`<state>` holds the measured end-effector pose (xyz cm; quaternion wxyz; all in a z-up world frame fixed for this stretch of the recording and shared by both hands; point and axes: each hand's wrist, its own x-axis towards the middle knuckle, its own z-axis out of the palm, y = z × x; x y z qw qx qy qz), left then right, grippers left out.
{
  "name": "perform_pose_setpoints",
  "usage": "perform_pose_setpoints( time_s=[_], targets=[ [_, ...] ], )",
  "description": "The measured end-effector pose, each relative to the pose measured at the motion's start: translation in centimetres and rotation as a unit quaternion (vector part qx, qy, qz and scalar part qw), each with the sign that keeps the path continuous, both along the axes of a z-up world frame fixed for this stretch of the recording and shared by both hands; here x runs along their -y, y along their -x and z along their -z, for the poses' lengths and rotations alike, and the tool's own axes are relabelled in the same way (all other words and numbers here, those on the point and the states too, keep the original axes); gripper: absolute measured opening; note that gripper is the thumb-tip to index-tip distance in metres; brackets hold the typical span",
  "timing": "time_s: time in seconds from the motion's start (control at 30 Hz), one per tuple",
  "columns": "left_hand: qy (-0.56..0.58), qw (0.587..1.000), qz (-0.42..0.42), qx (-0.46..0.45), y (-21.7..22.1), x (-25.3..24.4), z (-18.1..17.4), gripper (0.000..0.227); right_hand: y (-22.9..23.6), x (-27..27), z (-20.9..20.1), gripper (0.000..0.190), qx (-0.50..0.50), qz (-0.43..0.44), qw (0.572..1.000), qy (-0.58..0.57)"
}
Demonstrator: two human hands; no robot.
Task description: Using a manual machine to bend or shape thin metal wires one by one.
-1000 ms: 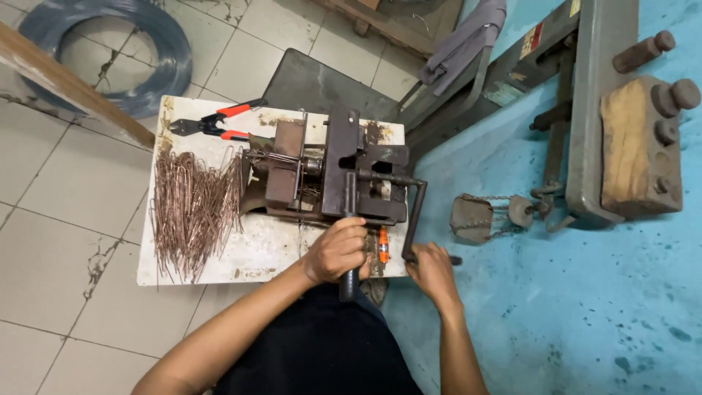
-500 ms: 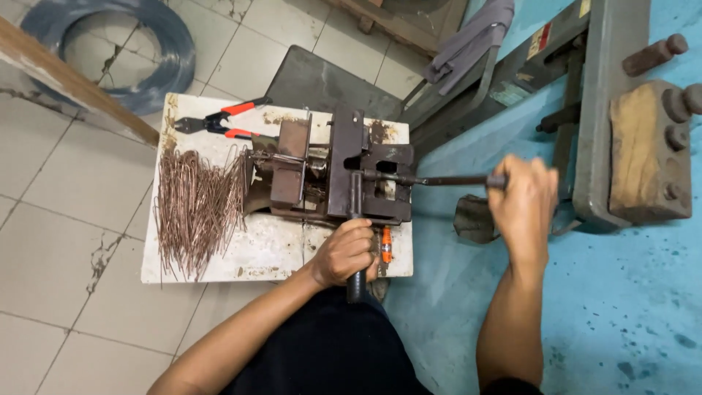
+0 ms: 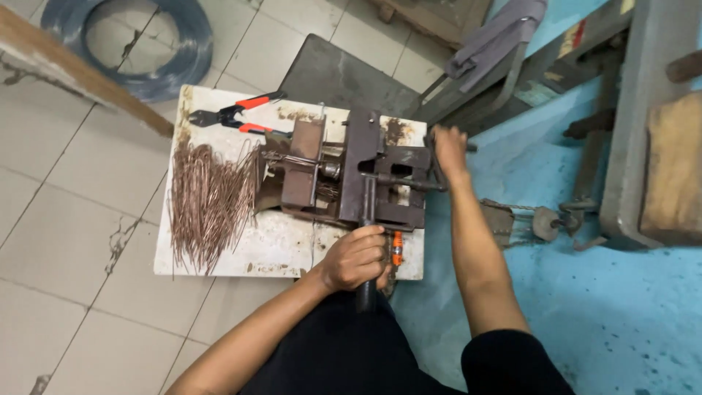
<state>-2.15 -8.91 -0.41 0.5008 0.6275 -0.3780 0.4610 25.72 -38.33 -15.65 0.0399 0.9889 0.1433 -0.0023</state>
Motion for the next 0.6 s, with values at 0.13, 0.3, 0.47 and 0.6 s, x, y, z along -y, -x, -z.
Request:
perform_pose_setpoints(
  time_s=[0.13, 0.3, 0.47, 0.6],
  targets=[
    [0.019, 1.0, -0.008, -0.003, -0.2, 0.2, -0.3, 0.026, 6.6, 2.2, 7.7, 0.025, -0.077, 0.055, 0.992, -0.088],
    [-0.001, 1.0, 0.008, 0.005, -0.1, -0.2, -0.4, 0.026, 15.8, 4.1, 12.6, 0.028, -0.104, 0.069, 0.976, -0.181],
    [0.019, 1.0, -0.022, 0.013, -0.3, 0.3, -0.3, 0.023, 25.6, -1.2, -3.5, 0.017, -0.159, 0.008, 0.987, -0.01],
    [0.025, 0.999, -0.036, 0.012, -0.2, 0.3, -0.7, 0.024, 29.4, -2.5, -13.6, 0.014, -0.27, 0.042, 0.96, -0.063]
  ],
)
